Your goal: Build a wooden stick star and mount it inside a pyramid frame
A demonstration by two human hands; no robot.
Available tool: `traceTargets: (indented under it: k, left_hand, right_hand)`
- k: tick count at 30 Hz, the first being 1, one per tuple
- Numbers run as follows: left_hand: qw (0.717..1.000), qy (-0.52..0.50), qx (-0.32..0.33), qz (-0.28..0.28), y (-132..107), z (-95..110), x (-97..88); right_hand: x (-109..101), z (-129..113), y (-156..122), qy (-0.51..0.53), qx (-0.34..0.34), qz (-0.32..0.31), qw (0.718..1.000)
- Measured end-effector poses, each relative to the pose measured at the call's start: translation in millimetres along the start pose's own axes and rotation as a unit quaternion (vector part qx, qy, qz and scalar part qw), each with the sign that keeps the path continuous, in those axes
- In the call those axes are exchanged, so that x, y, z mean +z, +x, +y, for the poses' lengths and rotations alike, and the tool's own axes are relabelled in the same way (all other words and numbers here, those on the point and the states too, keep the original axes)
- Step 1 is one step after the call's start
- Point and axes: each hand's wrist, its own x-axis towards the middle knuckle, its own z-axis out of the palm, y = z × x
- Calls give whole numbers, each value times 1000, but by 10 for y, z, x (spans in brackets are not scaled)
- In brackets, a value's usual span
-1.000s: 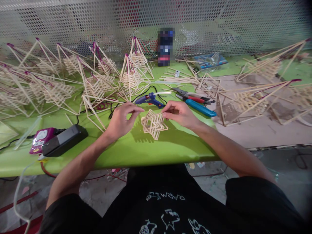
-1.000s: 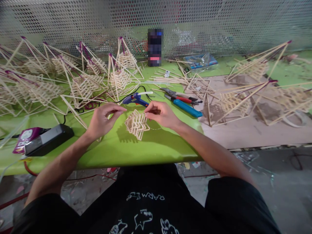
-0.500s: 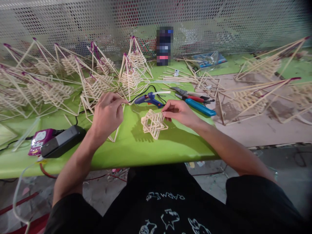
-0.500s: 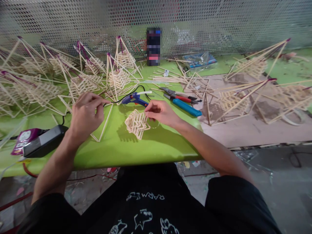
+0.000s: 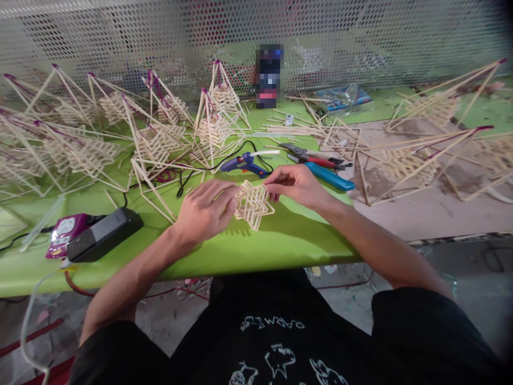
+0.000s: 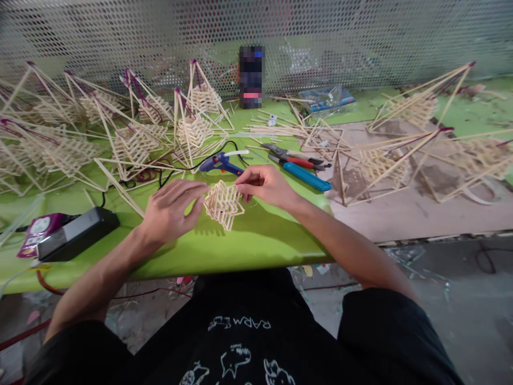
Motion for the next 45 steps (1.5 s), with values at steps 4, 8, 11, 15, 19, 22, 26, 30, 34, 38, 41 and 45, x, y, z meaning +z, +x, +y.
traceTargets:
  k: [4, 8, 11, 15, 19, 22, 26, 30, 34, 38, 41, 45]
  left_hand:
    - [999, -37, -10, 6, 7, -3, 106]
    - [996, -79, -8, 33, 41, -25, 113]
    - [995, -96, -21, 32, 62, -35, 56]
    - [993, -107, -58, 12, 89, -84, -59]
    - [991, -95, -93, 23, 125, -160, -179]
    - [991, -84, -100, 17, 141, -226, -244]
    - [991, -67, -113, -27, 127, -323, -278]
    - [995, -16, -77, -60, 95, -314, -227]
    - [998, -40, 13, -57, 71, -147, -109]
    - [995, -95, 6, -10, 62, -20, 21]
    - [993, -118, 1, 22, 66, -13, 92]
    - [989, -141, -14, 38, 72, -39, 115]
  right_hand:
    - [29, -33, -18, 3, 5, 6, 1000]
    - [53, -60, -28, 5, 19, 12, 1000]
    - [51, -58, -21, 2, 19, 13, 1000]
    - [27, -35, -5, 10, 18, 18, 1000]
    - [2, -3, 3, 26, 10, 14, 1000]
    - [-8, 17, 6, 32, 1, 14, 999]
    - [-11, 23, 10, 37, -9, 15, 999]
    - [1, 8, 5, 28, -8, 19, 999]
    - [29, -16, -14, 19, -11, 30, 999]
    - [61, -47, -28, 22, -15, 31, 999]
    - [75, -62, -28, 36, -11, 26, 999]
    - [62, -44, -16, 77, -2, 13, 997]
